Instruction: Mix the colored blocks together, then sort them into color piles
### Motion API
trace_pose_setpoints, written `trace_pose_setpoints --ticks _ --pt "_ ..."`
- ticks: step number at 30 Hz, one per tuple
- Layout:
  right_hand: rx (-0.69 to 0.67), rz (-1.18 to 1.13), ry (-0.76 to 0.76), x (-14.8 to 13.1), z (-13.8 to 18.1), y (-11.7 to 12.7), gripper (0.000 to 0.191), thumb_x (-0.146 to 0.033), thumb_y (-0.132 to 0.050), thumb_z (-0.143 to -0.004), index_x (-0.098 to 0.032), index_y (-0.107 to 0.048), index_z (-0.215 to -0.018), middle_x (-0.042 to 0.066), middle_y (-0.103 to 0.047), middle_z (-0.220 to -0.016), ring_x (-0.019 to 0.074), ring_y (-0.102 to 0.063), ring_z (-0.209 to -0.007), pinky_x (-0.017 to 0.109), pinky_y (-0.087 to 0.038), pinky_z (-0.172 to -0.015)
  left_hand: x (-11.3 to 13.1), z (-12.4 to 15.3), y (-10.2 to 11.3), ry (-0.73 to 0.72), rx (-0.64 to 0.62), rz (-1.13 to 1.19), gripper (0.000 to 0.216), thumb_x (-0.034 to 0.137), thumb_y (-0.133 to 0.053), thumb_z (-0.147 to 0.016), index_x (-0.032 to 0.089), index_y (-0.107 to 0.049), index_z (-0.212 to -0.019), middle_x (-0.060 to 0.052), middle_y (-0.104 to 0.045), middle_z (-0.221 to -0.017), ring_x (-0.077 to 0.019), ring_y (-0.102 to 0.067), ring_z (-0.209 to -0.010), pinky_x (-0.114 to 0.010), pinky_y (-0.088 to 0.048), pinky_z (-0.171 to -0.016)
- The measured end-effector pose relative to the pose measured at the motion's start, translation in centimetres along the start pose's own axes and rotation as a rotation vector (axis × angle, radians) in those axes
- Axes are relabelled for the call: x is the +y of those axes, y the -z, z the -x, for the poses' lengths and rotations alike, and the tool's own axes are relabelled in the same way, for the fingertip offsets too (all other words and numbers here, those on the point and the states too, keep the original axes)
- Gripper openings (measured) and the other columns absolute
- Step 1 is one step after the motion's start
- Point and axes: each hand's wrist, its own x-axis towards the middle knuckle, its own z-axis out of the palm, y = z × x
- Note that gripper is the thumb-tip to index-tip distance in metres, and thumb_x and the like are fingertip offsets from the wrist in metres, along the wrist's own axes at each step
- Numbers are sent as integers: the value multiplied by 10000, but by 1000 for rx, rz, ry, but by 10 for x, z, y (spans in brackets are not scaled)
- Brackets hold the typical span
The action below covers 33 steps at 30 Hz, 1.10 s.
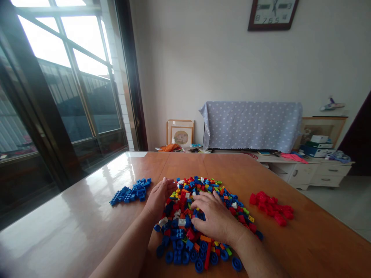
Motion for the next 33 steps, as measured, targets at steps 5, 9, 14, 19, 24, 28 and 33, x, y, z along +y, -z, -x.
trace_pose_setpoints --ticks 5,9,14,19,24,28,33 --pt "34 65 -83 9 0 0 229 -291 -647 -832 -309 -715 -1050 35 -651 -1355 316 -474 -1368 620 -208 -1166 5 1 2 -57 -30 -232 570 649 -582 -868 120 -694 -1046 -146 -745 -994 -273 -703 -983 -404 -509 -927" --pt "124 94 -100 23 -6 -1 170 -305 -584 -904 -297 -743 -966 38 -715 -1228 298 -562 -1259 561 -313 -1115 13 8 -1 -149 -133 -619 404 503 -521 -922 167 -695 -1064 -93 -742 -995 -246 -676 -964 -350 -496 -864" --pt "226 41 -83 42 -8 -1 245 -290 -501 -957 -269 -744 -934 42 -747 -1070 243 -630 -1102 411 -433 -1014 11 19 -7 -261 -244 -973 196 274 -624 -810 220 -731 -965 -63 -721 -1009 -259 -615 -1003 -359 -442 -897" --pt "283 18 -115 49 -7 -1 243 -337 -508 -950 -260 -737 -974 38 -741 -986 230 -642 -1004 353 -464 -934 3 22 -9 -378 -294 -1299 172 240 -625 -799 251 -722 -940 -65 -689 -1026 -268 -573 -1054 -367 -424 -912" --pt "276 0 -108 46 -6 -1 243 -343 -510 -948 -258 -733 -992 31 -741 -1003 225 -644 -974 353 -464 -921 5 22 -9 -437 -280 -1191 123 189 -657 -740 240 -703 -842 -67 -694 -961 -278 -569 -1004 -370 -417 -870" --pt "299 -15 -119 49 -7 -1 262 -363 -506 -943 -252 -733 -1011 44 -736 -1049 241 -639 -1017 373 -468 -936 8 21 -11 -374 -169 -900 105 197 -690 -724 243 -709 -817 -45 -700 -865 -256 -589 -916 -351 -422 -825" --pt "316 -40 -122 52 -6 0 276 -364 -487 -949 -253 -726 -1031 52 -734 -1074 244 -640 -1049 377 -479 -936 15 11 -4 -118 37 -343 327 398 -763 -739 182 -731 -982 -48 -703 -851 -185 -616 -789 -286 -455 -733"
